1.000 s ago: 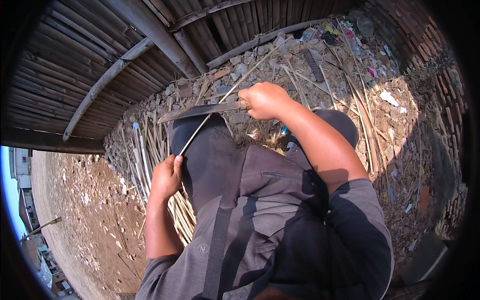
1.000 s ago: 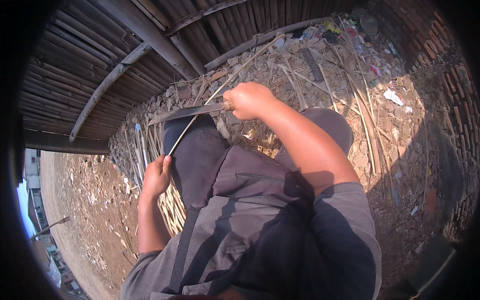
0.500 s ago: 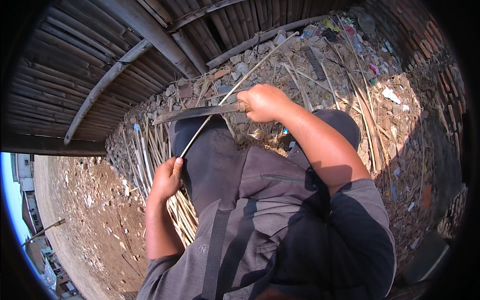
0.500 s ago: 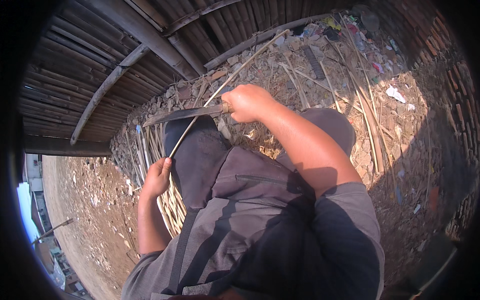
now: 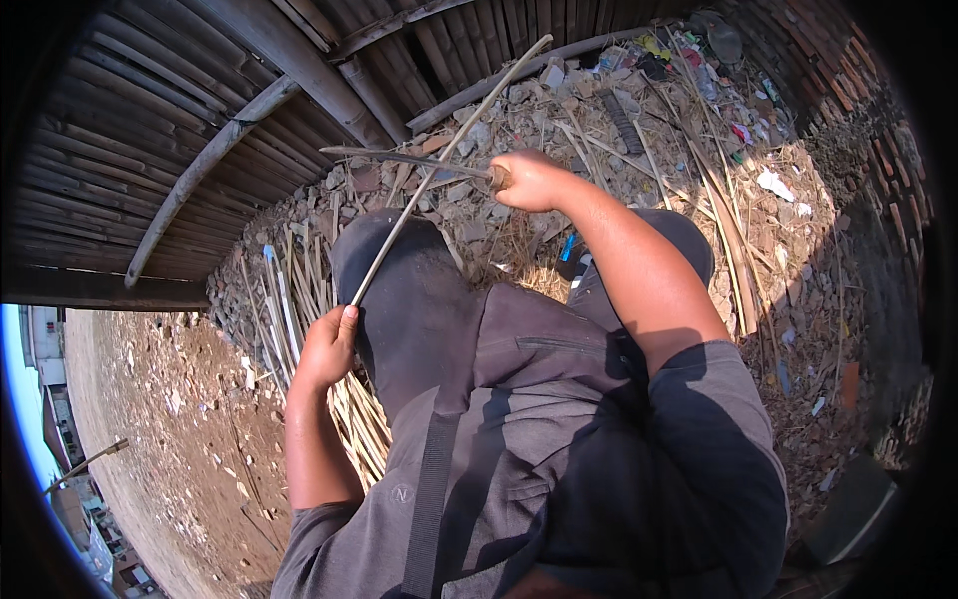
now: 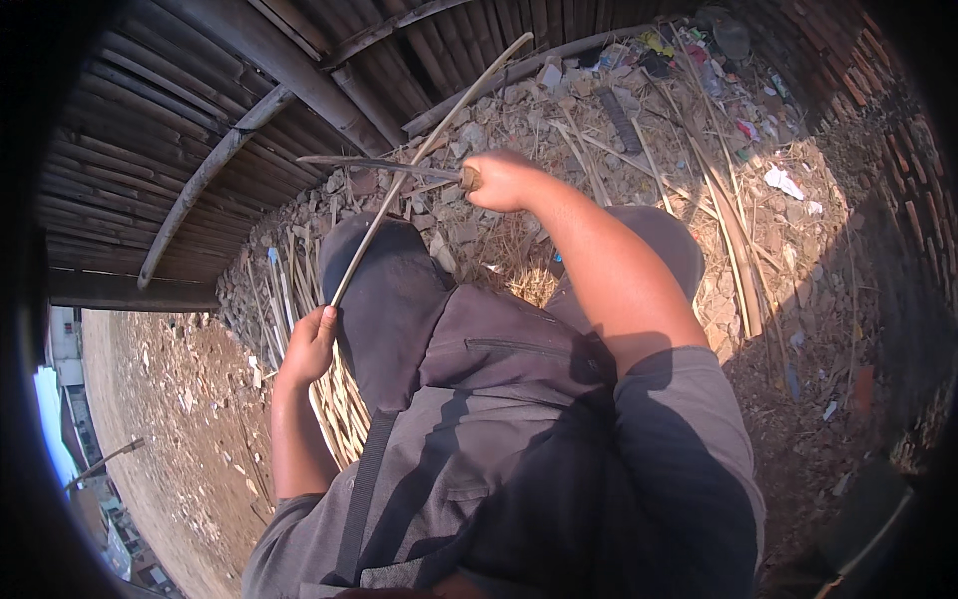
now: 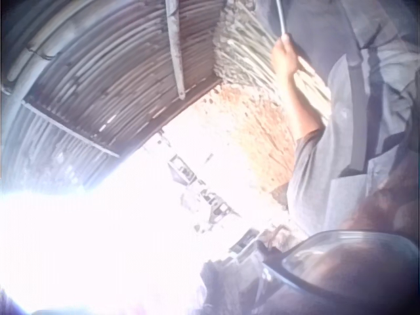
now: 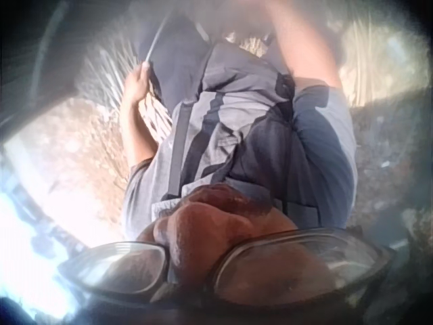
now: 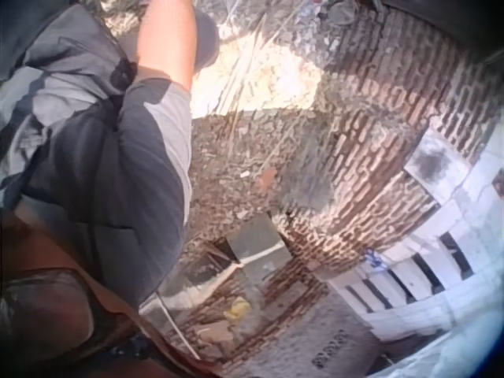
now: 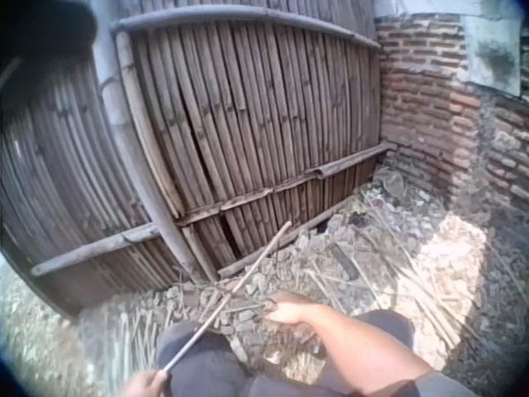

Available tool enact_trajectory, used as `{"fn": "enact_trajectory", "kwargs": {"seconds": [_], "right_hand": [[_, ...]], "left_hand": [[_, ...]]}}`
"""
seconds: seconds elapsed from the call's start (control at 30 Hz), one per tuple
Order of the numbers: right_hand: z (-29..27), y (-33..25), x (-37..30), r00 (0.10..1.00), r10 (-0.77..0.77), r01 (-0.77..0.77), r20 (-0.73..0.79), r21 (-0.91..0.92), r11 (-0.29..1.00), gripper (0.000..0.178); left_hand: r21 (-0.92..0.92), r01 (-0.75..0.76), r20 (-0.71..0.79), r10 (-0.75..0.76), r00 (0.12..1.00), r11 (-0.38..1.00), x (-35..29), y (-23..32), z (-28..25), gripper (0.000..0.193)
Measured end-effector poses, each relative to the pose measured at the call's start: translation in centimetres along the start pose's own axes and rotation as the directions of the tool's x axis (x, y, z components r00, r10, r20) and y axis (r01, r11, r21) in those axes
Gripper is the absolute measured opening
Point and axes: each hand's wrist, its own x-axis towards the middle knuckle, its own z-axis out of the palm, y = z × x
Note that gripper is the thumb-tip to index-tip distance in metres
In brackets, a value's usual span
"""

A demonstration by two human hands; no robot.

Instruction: The person shaves bamboo strips using a knife, scraping along their length one by one.

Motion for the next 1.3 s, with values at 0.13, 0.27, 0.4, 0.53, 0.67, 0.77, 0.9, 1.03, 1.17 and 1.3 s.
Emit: {"fn": "enact_trajectory", "kwargs": {"seconds": [0.13,0.27,0.4,0.53,0.67,0.77,0.9,1.03,1.17,1.3], "right_hand": [[0.3,1.4,1.4,0.995,0.08,-0.074,-0.066,0.088,0.993,0.029],[0.5,-3.6,-0.1,0.991,0.091,-0.083,-0.099,0.078,0.993,0.029],[-0.4,-2.2,-0.4,0.995,0.093,-0.094,-0.034,-0.028,0.995,0.034],[-0.4,7.6,1.6,0.775,0.488,-0.346,-0.402,0.377,0.859,0.048],[-1.2,6.4,1.4,0.833,0.498,-0.435,-0.24,0.273,0.858,0.055],[0.0,-1.1,0.8,0.949,0.298,-0.287,-0.102,0.112,0.951,0.039],[-0.5,-4.0,-1.1,0.997,-0.045,0.036,-0.055,-0.144,0.989,0.025],[-0.6,3.3,1.9,0.895,0.427,-0.354,-0.127,0.38,0.855,0.066],[-1.5,3.5,0.8,0.911,0.385,-0.361,-0.151,0.163,0.918,0.06],[-1.8,-3.8,-0.9,0.981,0.164,-0.155,0.099,-0.09,0.984,0.048]], "left_hand": [[-0.018,0.026,0.004,-0.026,1.0,0.999,0.5,0.8,-0.8,0.053],[0.04,0.048,-0.016,-0.047,0.999,0.998,-0.8,1.4,-1.2,0.051],[0.128,0.015,-0.035,-0.011,0.999,0.992,-1.2,3.0,-0.7,0.048],[0.163,-0.031,-0.064,0.042,0.997,0.986,-1.3,3.0,-1.1,0.045],[0.153,0.029,-0.013,-0.028,1.0,0.988,-1.2,2.0,-1.7,0.047],[0.112,0.034,-0.001,-0.034,0.999,0.993,-1.2,1.6,-1.3,0.049],[0.134,0.026,0.0,-0.026,1.0,0.991,-1.1,2.4,-1.4,0.05],[0.059,0.0,-0.019,0.002,1.0,0.998,-0.8,1.4,-1.4,0.049],[0.1,-0.025,-0.003,0.025,1.0,0.995,-0.7,1.0,-1.6,0.048],[-0.013,0.012,0.052,-0.011,0.999,1.0,-0.4,1.0,-1.9,0.051]]}}
